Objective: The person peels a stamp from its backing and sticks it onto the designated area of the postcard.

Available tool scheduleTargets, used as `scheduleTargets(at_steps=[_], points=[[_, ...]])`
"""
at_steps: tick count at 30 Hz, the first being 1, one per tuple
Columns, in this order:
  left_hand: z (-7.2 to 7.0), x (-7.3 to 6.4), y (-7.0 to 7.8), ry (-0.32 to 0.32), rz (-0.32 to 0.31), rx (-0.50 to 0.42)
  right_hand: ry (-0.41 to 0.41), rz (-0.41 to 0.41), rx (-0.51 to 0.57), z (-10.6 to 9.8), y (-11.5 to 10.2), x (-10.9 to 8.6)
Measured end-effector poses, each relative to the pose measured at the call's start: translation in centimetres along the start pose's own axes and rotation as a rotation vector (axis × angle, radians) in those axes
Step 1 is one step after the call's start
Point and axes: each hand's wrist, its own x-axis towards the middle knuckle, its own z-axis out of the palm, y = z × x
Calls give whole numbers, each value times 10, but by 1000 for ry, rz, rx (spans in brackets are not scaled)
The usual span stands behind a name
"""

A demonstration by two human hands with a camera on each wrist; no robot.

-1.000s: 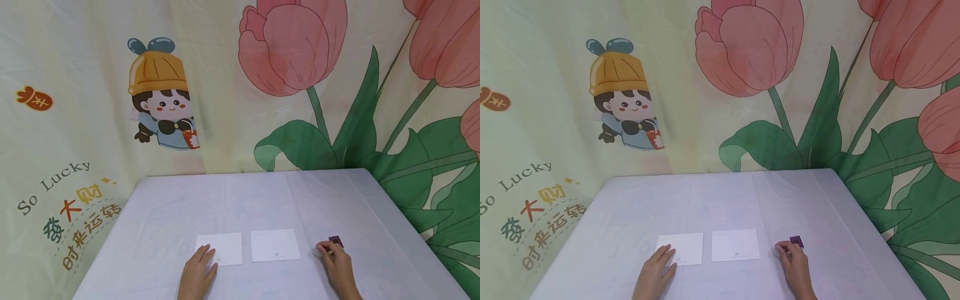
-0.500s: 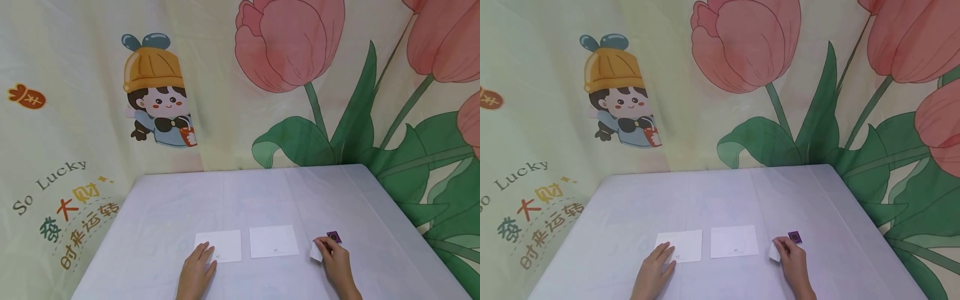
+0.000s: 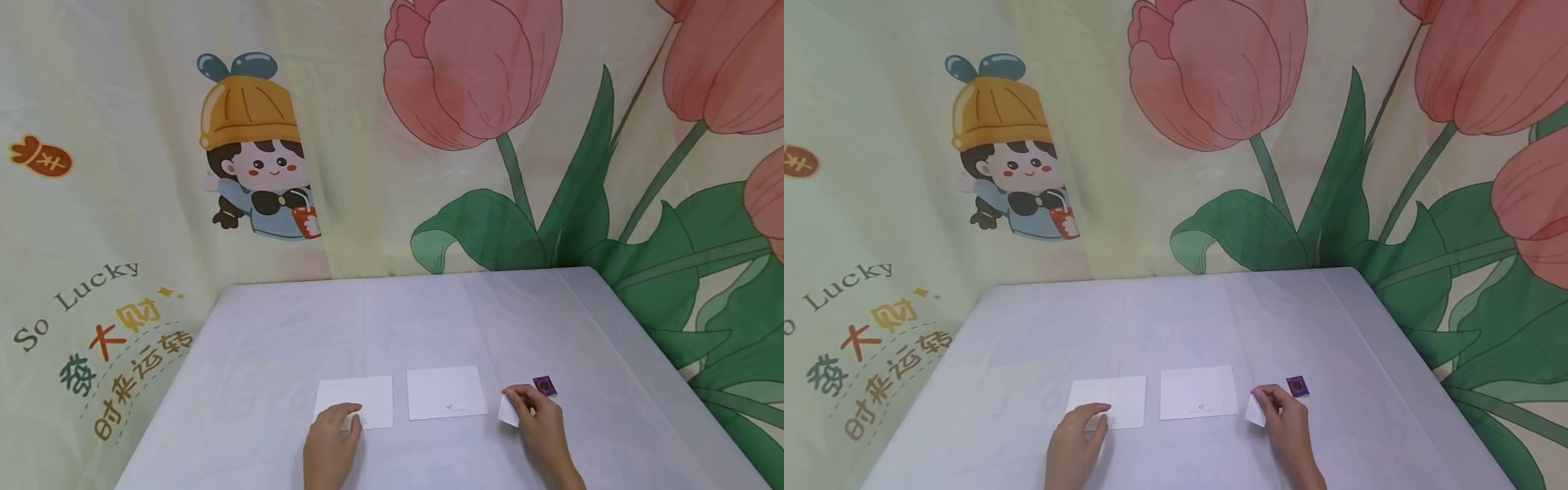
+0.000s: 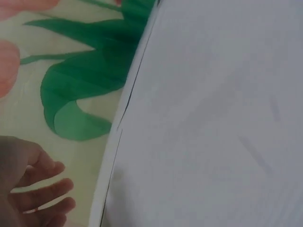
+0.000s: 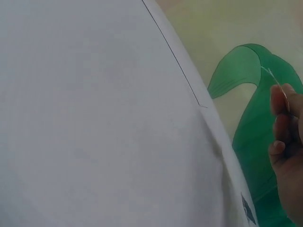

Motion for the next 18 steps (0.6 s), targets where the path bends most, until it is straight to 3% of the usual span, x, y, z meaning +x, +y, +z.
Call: scheduleTargets(at_steps=[4,9,15,18], points=[[6,-12,39,-66,-20,-9,9,-56,115,3,-16,-1],[15,-22,79,-177,30,-121,-30,-70,226,9,-44,-3],[12,-20,105,-272,63,-218,-92,-56,283,10,-89,-9],[9,-19,111,-348,72,-353,-115,-104,309,14,-98,-13]])
